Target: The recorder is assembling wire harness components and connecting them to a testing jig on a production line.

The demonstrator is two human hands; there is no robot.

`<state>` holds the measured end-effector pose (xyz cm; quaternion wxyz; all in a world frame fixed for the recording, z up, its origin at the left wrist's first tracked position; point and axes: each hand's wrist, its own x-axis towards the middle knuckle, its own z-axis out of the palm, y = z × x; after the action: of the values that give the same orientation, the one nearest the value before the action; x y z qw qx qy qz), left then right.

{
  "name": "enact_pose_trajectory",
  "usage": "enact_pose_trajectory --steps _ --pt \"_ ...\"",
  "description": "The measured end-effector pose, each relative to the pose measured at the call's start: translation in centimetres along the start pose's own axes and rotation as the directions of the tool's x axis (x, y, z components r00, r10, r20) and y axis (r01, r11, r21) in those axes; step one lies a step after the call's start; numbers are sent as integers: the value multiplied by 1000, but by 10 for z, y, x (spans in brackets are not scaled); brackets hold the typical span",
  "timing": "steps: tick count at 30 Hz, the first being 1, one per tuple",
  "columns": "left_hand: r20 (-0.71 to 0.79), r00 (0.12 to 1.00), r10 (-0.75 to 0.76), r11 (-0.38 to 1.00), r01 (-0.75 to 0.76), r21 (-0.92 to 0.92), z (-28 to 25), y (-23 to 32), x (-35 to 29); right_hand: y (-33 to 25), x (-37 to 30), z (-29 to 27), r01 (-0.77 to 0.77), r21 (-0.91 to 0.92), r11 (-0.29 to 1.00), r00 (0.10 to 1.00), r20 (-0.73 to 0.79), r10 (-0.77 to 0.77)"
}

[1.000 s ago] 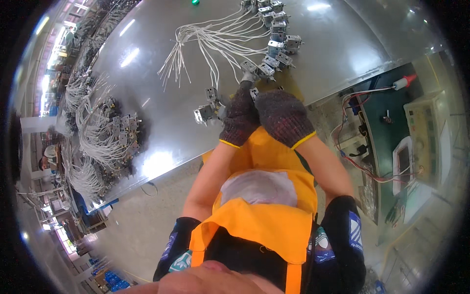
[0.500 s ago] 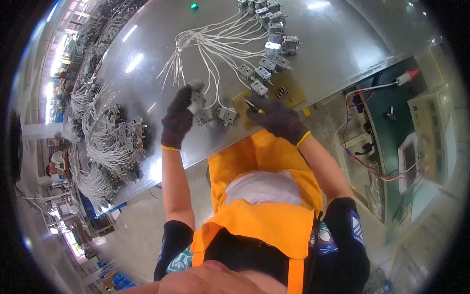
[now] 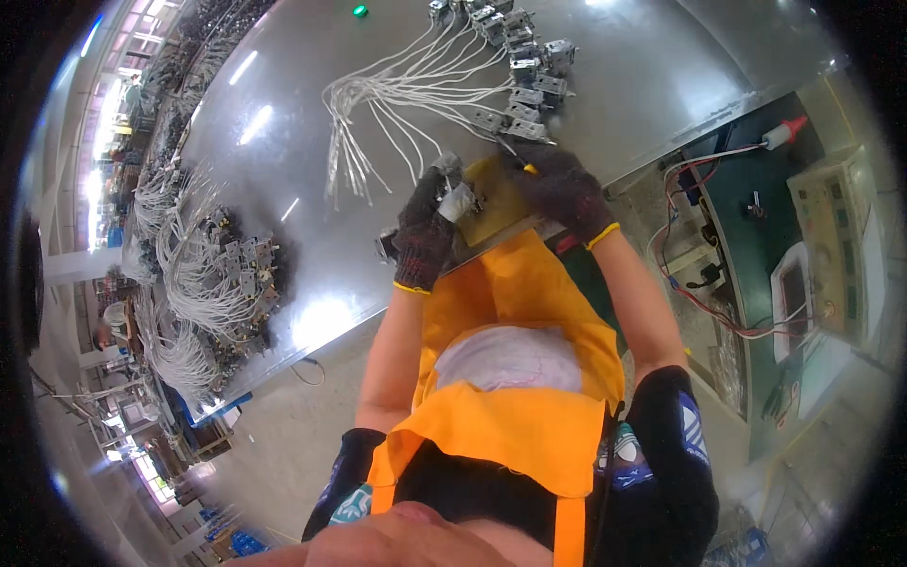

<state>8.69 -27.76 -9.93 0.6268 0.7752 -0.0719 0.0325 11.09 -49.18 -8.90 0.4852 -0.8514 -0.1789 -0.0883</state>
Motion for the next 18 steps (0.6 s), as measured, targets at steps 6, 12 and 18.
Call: enact_pose_trajectory --steps 6,12,18 --pt "-25 999 42 992 -39 116 14 16 -11 -30 -2 -32 -576 280 768 795 410 446" --pt "-36 981 191 859 -149 489 37 26 -2 -6 -21 -26 44 43 998 983 179 -51" --pt "91 990 112 773 -144 618 40 33 4 -47 -17 -20 198 -381 903 975 173 -141"
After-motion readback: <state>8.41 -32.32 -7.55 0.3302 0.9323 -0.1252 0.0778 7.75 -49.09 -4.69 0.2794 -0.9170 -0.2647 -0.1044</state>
